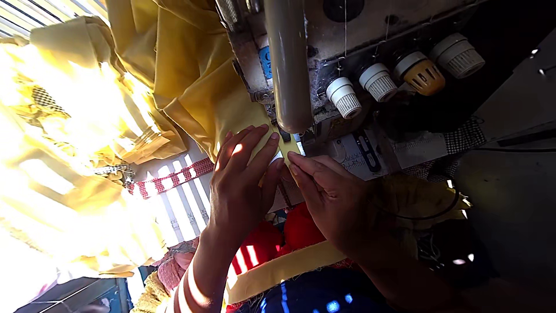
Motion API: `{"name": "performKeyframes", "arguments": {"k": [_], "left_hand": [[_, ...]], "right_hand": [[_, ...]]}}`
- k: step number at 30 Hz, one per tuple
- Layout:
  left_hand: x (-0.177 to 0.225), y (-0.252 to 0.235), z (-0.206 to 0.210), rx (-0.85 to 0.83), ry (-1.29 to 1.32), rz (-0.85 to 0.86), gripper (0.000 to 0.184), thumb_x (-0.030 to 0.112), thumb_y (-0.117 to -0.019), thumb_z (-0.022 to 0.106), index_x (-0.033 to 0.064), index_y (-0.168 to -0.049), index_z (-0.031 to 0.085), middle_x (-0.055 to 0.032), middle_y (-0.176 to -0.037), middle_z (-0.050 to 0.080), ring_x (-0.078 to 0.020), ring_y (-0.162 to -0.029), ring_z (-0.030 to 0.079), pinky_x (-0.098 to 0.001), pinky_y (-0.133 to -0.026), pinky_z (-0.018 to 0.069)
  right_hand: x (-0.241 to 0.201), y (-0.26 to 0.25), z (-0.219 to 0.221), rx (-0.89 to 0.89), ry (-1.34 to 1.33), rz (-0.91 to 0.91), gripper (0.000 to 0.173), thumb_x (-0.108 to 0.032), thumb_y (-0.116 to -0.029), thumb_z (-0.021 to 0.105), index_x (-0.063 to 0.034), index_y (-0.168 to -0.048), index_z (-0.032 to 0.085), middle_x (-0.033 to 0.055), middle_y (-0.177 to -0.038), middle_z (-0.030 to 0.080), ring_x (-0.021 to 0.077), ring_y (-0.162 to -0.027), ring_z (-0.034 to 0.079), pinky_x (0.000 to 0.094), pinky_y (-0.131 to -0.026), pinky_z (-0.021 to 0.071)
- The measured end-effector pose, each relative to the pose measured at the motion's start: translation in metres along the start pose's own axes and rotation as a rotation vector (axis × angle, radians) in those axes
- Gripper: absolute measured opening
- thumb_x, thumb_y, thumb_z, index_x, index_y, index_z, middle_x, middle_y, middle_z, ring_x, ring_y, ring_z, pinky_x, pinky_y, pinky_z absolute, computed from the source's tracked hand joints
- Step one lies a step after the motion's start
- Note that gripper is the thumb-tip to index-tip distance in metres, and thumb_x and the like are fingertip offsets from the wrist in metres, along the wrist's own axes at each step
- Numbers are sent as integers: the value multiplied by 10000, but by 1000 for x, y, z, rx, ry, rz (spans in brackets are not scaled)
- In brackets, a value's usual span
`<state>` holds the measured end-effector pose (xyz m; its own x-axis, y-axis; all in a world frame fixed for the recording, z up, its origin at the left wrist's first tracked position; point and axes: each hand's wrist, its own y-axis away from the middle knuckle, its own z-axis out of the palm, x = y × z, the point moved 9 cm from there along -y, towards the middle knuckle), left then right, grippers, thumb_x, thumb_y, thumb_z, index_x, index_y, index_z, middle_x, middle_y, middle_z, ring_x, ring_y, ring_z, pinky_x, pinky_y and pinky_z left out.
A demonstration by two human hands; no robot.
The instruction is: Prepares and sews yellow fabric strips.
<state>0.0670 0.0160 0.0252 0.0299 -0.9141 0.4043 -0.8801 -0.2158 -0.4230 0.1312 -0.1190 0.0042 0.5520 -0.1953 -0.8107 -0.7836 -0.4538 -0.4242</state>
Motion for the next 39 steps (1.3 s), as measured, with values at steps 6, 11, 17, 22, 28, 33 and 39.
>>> {"name": "performKeyframes", "arguments": {"k": [6, 11, 17, 22, 28, 33, 39], "left_hand": [[-13, 2, 0, -57, 47, -8, 397, 315, -1067, 495, 115, -1360, 671, -96, -1491, 566, -260, -1454, 453, -519, -1235, 312], [-34, 59, -7, 128, 17, -223, 703, 372, -927, 700, 32, -1499, 473, -255, -1581, 392, -370, -1469, 389, -507, -1160, 389], [-52, 95, -28, 108, -76, -265, 859, 408, -868, 748, -73, -1497, 417, -336, -1515, 436, -442, -1422, 427, -527, -1156, 382], [12, 107, -45, 137, 184, -223, 418, 362, -1004, 615, 66, -1299, 618, -75, -1201, 662, -91, -1085, 626, -266, -907, 524], [55, 116, 57, -179, 823, -516, 327, 248, -1004, 656, -13, -1198, 687, -30, -994, 779, -134, -879, 764, -321, -794, 665], [39, 137, 66, -224, 689, -502, 366, 187, -1002, 641, 9, -1321, 631, -18, -1112, 768, -102, -972, 750, -297, -858, 642], [54, 139, -19, -132, 669, -338, 250, 341, -976, 686, 94, -951, 708, 44, -847, 718, -29, -758, 683, -221, -689, 594]], "right_hand": [[0, 1, 9, -43, 59, 5, 311, -62, -977, 645, -93, -1275, 730, 28, -899, 655, 91, -797, 624, 222, -699, 553], [21, 21, 11, -200, -15, 6, 500, -163, -991, 666, -112, -1478, 563, 118, -1152, 689, 154, -998, 685, 288, -866, 594], [46, 89, -26, -237, -2, 18, 200, -155, -1019, 612, -26, -1121, 727, 57, -910, 752, 73, -786, 704, 216, -724, 590], [51, 131, -37, -526, -68, 181, 233, -239, -1033, 591, -59, -987, 732, 41, -814, 715, 81, -723, 675, 252, -680, 578], [5, 169, -40, -753, 70, -159, 187, -191, -1017, 572, -106, -897, 689, 27, -783, 687, 160, -757, 692, 322, -673, 584], [65, 176, -50, -943, 415, 56, 202, -178, -997, 614, -40, -899, 724, 141, -844, 708, 320, -839, 722, 501, -732, 605], [70, 138, -56, -746, 430, 103, 245, -268, -1017, 600, -86, -1059, 758, 107, -936, 736, 281, -874, 730, 487, -768, 609]]}}
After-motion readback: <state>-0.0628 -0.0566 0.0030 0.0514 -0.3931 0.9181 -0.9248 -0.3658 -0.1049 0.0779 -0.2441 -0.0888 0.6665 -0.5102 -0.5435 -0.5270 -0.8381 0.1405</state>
